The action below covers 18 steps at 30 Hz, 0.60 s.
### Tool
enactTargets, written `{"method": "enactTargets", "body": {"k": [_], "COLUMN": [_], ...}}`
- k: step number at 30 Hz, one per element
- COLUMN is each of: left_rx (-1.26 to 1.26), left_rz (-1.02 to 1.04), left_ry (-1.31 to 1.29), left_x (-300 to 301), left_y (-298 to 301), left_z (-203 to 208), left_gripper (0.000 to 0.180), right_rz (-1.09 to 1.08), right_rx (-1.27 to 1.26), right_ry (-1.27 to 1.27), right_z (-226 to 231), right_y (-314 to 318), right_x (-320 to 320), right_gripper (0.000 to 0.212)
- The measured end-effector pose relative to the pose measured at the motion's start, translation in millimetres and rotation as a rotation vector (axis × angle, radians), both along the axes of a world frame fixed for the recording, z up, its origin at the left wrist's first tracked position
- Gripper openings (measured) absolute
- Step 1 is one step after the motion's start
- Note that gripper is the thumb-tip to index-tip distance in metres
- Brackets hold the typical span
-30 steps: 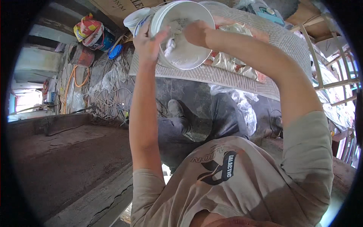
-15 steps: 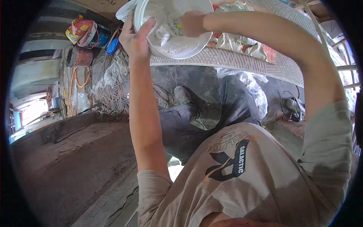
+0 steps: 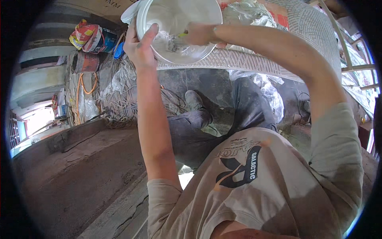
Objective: Mixing putty in a bucket and spreading it onto a board using a putty knife.
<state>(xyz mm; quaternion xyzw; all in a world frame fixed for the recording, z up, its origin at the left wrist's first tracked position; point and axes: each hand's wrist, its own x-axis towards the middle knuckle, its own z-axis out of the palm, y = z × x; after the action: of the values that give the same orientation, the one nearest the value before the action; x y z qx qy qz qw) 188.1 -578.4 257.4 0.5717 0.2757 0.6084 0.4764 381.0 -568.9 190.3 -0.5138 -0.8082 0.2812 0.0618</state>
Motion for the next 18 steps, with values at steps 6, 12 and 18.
{"method": "enactTargets", "body": {"k": [6,12,18], "left_rx": [-0.025,-0.159,-0.225], "left_rz": [0.015,0.169,0.239], "left_ry": [0.002,-0.177,-0.300], "left_x": [-26,-46,-90], "left_y": [13,33,47], "left_z": [8,13,-2], "left_gripper": [0.052,0.047,0.048], "right_rz": [-0.338,-0.301,-0.398], "right_rx": [-0.254,0.122,-0.067], "right_ry": [0.590,0.447,0.473], "right_z": [23,76,169], "right_y": [-23,7,-54], "right_x": [-5,58,97], "right_gripper": [0.053,0.050,0.047]}}
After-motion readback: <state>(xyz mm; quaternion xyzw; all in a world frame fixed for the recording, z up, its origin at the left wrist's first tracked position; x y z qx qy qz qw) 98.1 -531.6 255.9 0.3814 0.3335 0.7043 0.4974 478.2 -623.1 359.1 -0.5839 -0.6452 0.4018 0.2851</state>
